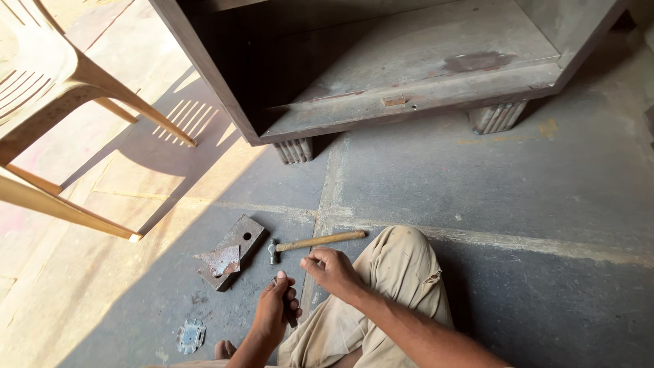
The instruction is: The person places a metal pipe on the floor, then sits down to work on a small metal piece. Using a hammer and a metal block, they repeatedly strike the metal piece to shape it, occasionally adjusting its position.
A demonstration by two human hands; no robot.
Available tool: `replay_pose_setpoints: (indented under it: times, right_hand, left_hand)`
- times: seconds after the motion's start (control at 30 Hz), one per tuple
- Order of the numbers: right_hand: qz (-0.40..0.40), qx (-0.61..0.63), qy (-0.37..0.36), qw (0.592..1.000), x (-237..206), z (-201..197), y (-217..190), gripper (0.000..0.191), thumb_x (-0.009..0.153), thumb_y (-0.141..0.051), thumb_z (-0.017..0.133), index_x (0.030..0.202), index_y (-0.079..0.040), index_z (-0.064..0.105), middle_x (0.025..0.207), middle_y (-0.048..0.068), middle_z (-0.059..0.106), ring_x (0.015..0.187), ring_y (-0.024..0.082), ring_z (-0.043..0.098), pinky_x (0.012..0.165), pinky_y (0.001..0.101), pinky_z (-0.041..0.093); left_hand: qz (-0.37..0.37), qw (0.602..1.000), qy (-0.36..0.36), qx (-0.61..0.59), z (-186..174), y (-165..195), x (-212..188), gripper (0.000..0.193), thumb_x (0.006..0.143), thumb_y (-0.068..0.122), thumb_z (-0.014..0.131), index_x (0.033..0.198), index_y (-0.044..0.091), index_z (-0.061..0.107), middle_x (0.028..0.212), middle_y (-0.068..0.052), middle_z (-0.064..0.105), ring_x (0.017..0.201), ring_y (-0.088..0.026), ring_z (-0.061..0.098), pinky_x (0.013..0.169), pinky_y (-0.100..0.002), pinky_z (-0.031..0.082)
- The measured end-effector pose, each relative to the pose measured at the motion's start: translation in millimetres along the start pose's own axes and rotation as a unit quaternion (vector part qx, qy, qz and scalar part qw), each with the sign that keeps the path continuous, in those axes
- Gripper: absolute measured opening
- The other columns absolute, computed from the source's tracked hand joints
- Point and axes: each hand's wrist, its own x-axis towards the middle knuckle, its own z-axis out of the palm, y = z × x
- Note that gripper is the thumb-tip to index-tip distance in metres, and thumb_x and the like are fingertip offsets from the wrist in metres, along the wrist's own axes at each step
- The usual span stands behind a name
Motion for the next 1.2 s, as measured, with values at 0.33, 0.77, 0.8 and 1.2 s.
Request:
replay_pose_setpoints:
  times: [0.33, 0.77, 0.8, 1.2]
  right_hand:
    - [0.111, -0.484, -0.092, 0.863, 88, 40, 82, 0.062, 0.088, -0.039, 0.075, 0.139, -0.014, 0.050, 0.139, 0.013, 0.051, 0.134, 0.034, 0.042, 0.110, 0.0626, 0.028]
    - [-0.018, 0.056, -0.082, 0.995, 73, 76, 23, 0.030, 0.111, -0.025, 0.066, 0.125, -0.007, 0.047, 0.105, 0.007, 0.058, 0.091, 0.013, 0.054, 0.083, 0.0302, 0.046]
    - [-0.062, 0.106, -0.092, 0.988, 70, 78, 16, 0.029, 0.114, -0.025, 0.065, 0.125, -0.008, 0.044, 0.107, 0.007, 0.059, 0.094, 0.013, 0.058, 0.090, 0.0298, 0.050]
    - [-0.146, 0.030, -0.098, 0.984, 60, 108, 44, 0.016, 0.115, -0.015, 0.059, 0.118, -0.005, 0.047, 0.113, 0.013, 0.064, 0.109, 0.023, 0.065, 0.118, 0.0430, 0.044]
  left_hand:
    - [0.313, 0.830, 0.071, 0.457, -151, 146, 46, 0.036, 0.091, 0.038, 0.077, 0.096, 0.003, 0.076, 0.066, -0.010, 0.067, 0.059, -0.012, 0.057, 0.056, -0.034, 0.049]
    - [0.232, 0.706, 0.179, 0.645, -215, 112, 130, 0.057, 0.069, 0.037, 0.090, 0.116, 0.012, 0.070, 0.096, -0.013, 0.075, 0.089, -0.033, 0.072, 0.070, -0.045, 0.058]
    - [0.194, 0.698, 0.178, 0.666, -211, 110, 136, 0.064, 0.068, 0.048, 0.093, 0.111, 0.007, 0.069, 0.095, -0.012, 0.075, 0.089, -0.030, 0.073, 0.070, -0.042, 0.059]
    - [0.113, 0.722, 0.267, 0.628, -259, 93, 160, 0.060, 0.072, 0.071, 0.082, 0.097, 0.016, 0.077, 0.090, -0.008, 0.076, 0.084, -0.027, 0.074, 0.069, -0.042, 0.057]
